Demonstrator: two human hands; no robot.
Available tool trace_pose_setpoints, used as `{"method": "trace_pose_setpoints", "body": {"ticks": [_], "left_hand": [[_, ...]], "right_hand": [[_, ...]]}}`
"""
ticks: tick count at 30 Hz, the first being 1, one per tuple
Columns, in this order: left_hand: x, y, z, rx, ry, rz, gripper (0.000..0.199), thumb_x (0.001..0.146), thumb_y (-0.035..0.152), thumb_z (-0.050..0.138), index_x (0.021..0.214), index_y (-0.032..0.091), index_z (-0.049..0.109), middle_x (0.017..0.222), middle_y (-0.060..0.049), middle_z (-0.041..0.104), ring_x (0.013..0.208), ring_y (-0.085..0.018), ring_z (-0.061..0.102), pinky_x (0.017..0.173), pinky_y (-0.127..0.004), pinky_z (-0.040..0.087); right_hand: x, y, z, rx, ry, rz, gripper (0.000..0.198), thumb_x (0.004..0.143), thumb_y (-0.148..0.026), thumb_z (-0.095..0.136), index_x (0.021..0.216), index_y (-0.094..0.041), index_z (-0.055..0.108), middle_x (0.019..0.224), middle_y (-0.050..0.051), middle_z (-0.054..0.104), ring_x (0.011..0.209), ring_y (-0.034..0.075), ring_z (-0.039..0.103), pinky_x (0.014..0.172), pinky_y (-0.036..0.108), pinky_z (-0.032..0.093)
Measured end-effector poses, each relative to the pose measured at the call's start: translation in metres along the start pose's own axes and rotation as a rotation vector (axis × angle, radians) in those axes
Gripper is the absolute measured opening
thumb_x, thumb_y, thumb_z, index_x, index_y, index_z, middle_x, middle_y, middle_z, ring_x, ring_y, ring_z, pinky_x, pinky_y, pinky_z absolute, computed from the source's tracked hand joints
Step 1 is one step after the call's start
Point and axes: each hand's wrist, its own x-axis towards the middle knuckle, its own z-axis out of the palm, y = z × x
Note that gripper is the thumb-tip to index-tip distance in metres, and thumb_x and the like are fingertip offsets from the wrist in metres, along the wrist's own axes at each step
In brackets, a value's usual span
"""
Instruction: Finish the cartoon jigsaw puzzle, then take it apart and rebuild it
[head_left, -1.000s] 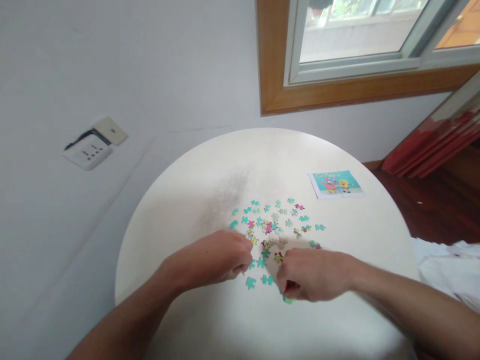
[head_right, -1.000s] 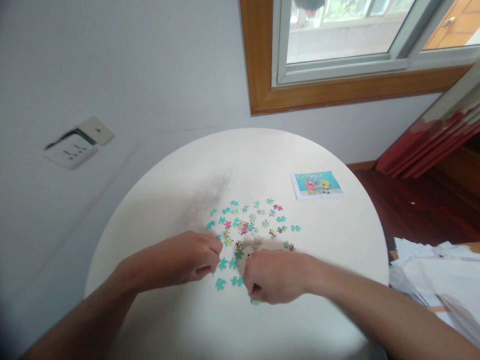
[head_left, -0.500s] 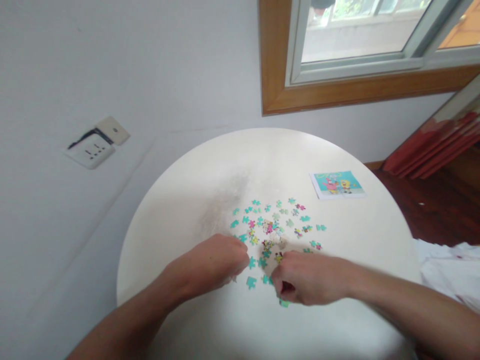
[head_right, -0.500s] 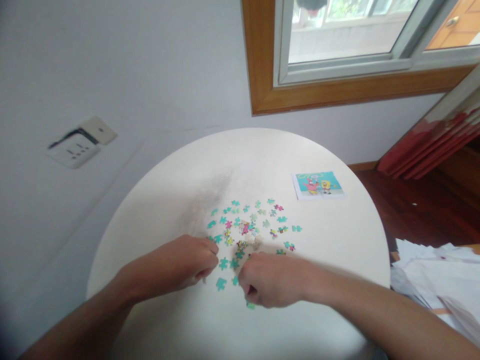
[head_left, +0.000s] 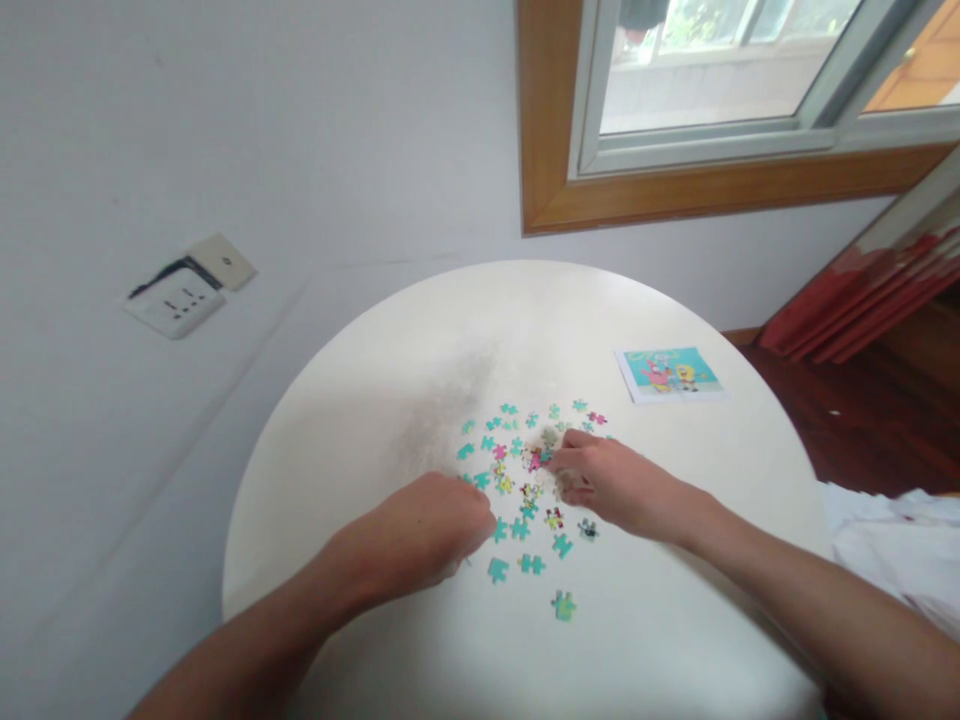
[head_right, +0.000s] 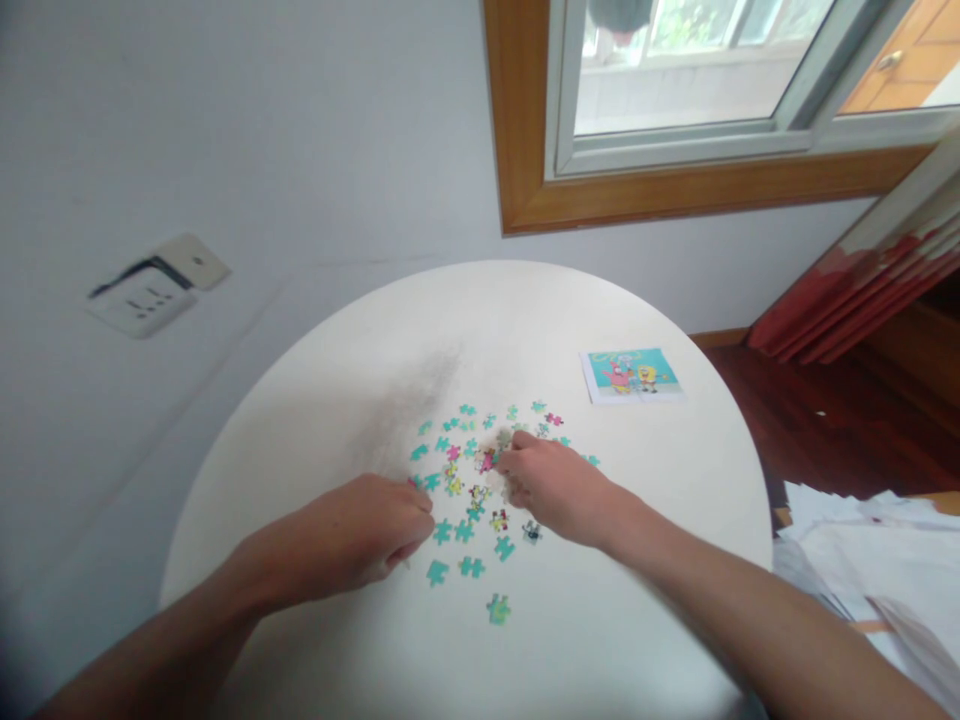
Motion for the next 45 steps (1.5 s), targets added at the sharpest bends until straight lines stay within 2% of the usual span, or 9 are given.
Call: {"method": "trace_pose_setpoints", "body": {"ticks": [5,11,15,17,20,24,29,37,45], "left_hand": [[0.001,0.002,0.0,-0.019,0.065,-0.043,0.023,0.078,0.0,0.05,0.062,0.016,0.05,0.065,0.0,0.056,0.059,-0.014,0.046,0.056,-0.028,0.032],[-0.004,0.0,0.005,-0.051,0.067,-0.095,0.024,0.073,-0.001,0.061,0.058,0.015,0.053,0.06,0.001,0.055,0.057,-0.013,0.049,0.055,-0.026,0.028],[0.0,-0.008,0.005,-0.146,0.122,-0.003,0.023,0.075,0.011,0.074,0.059,0.016,0.058,0.061,0.001,0.058,0.061,-0.013,0.053,0.059,-0.025,0.032],[0.011,-0.012,0.003,-0.179,0.277,0.066,0.017,0.085,0.024,0.07,0.07,0.018,0.064,0.073,0.0,0.063,0.072,-0.015,0.057,0.067,-0.026,0.038],[0.033,-0.019,0.006,-0.196,0.553,-0.011,0.012,0.094,0.027,0.059,0.098,0.02,0.068,0.095,-0.003,0.066,0.094,-0.018,0.057,0.085,-0.029,0.042],[0.055,-0.029,0.019,-0.187,0.581,-0.062,0.028,0.092,0.028,0.063,0.119,0.021,0.065,0.112,-0.007,0.062,0.107,-0.022,0.052,0.097,-0.035,0.041],[0.063,-0.034,0.029,-0.176,0.551,-0.02,0.023,0.092,0.032,0.063,0.112,0.024,0.07,0.108,-0.006,0.062,0.102,-0.021,0.053,0.094,-0.034,0.041],[0.066,-0.041,0.03,-0.214,0.649,0.002,0.02,0.095,0.028,0.057,0.094,0.023,0.076,0.091,-0.004,0.068,0.089,-0.018,0.059,0.084,-0.03,0.044],[0.054,-0.061,0.016,-0.52,0.74,-0.357,0.014,0.085,0.03,0.065,0.087,0.019,0.074,0.076,0.001,0.072,0.068,-0.014,0.062,0.069,-0.024,0.045]], "right_hand": [[0.002,0.001,0.002,-0.021,-0.032,-0.015,0.012,0.079,-0.006,0.058,0.074,-0.016,0.062,0.089,0.005,0.059,0.071,0.012,0.052,0.063,0.025,0.036],[0.003,0.002,0.004,0.005,-0.038,-0.026,0.013,0.079,-0.007,0.058,0.071,-0.017,0.059,0.086,0.004,0.061,0.07,0.012,0.051,0.065,0.025,0.036],[0.001,0.008,-0.004,0.032,0.004,-0.056,0.014,0.078,-0.006,0.055,0.07,-0.018,0.057,0.077,0.002,0.061,0.069,0.012,0.05,0.063,0.025,0.035],[-0.003,0.014,-0.013,0.038,0.08,-0.017,0.013,0.077,-0.008,0.054,0.071,-0.019,0.056,0.074,0.001,0.06,0.067,0.012,0.049,0.062,0.025,0.034],[-0.008,0.023,-0.026,0.039,0.175,0.075,0.01,0.076,-0.01,0.053,0.072,-0.019,0.056,0.073,0.001,0.061,0.064,0.012,0.049,0.059,0.025,0.033],[-0.013,0.038,-0.037,-0.008,0.2,0.212,0.009,0.074,-0.012,0.053,0.069,-0.018,0.057,0.066,0.001,0.061,0.059,0.012,0.049,0.055,0.026,0.03],[-0.01,0.053,-0.042,-0.078,0.213,0.301,0.013,0.07,-0.007,0.053,0.063,-0.018,0.054,0.059,0.001,0.058,0.054,0.012,0.047,0.053,0.026,0.028],[-0.003,0.067,-0.037,-0.183,0.242,0.381,0.016,0.067,-0.001,0.053,0.065,-0.017,0.058,0.066,0.005,0.062,0.059,0.014,0.05,0.054,0.025,0.03],[-0.004,0.067,-0.035,-0.222,0.133,0.369,0.016,0.071,-0.002,0.056,0.066,-0.016,0.061,0.069,0.007,0.065,0.062,0.015,0.054,0.056,0.026,0.03]]}}
